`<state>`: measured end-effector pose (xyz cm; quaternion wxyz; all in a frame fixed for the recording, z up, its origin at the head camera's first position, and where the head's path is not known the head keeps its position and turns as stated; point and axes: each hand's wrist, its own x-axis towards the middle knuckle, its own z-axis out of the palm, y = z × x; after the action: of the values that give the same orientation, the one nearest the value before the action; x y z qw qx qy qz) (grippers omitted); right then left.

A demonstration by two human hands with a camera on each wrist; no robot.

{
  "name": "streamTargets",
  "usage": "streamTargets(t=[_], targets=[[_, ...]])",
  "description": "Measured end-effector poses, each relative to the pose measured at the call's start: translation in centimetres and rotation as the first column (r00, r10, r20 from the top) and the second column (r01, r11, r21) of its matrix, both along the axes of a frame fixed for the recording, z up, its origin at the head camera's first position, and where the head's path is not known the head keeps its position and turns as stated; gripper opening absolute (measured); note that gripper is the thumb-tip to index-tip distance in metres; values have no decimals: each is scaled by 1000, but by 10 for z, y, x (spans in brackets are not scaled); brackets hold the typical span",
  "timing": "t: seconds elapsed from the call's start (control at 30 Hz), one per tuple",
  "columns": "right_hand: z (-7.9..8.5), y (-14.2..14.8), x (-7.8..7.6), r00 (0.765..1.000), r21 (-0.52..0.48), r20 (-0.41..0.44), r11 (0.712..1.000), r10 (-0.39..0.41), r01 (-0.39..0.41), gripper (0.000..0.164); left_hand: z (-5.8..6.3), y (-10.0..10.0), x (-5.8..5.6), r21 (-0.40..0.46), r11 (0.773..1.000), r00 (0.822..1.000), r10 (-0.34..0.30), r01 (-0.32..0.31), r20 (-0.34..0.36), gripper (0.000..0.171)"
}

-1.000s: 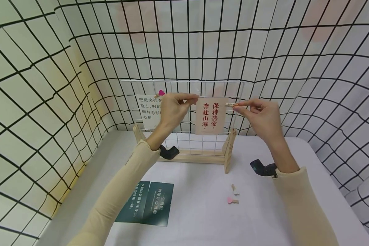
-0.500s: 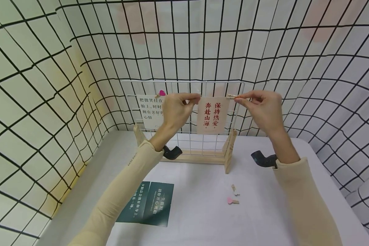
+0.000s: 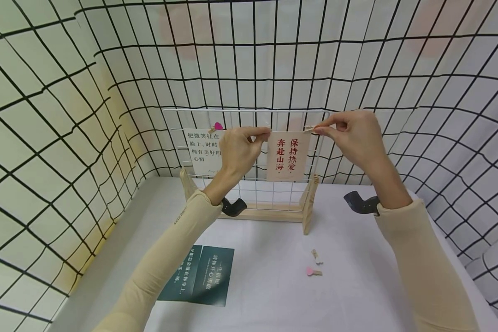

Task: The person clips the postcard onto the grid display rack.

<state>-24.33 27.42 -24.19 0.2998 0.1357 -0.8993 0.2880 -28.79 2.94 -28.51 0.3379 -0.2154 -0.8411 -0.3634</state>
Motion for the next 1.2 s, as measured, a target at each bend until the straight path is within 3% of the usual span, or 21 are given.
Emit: streamTargets(t=[0.2, 0.7, 1.2], targets=[[3, -6, 0, 998, 52, 55, 998, -40, 37, 18, -2, 1, 0, 3, 1000, 1000, -8, 8, -19, 11], [-2, -8, -5, 998, 44, 56, 999, -29, 26, 17, -6, 2, -1, 19, 1000, 997, -11, 12, -74, 11], [0, -8, -4, 990, 27, 129, 998, -52, 48, 23, -9, 3, -1, 8, 1000, 989, 2, -1, -149, 10]])
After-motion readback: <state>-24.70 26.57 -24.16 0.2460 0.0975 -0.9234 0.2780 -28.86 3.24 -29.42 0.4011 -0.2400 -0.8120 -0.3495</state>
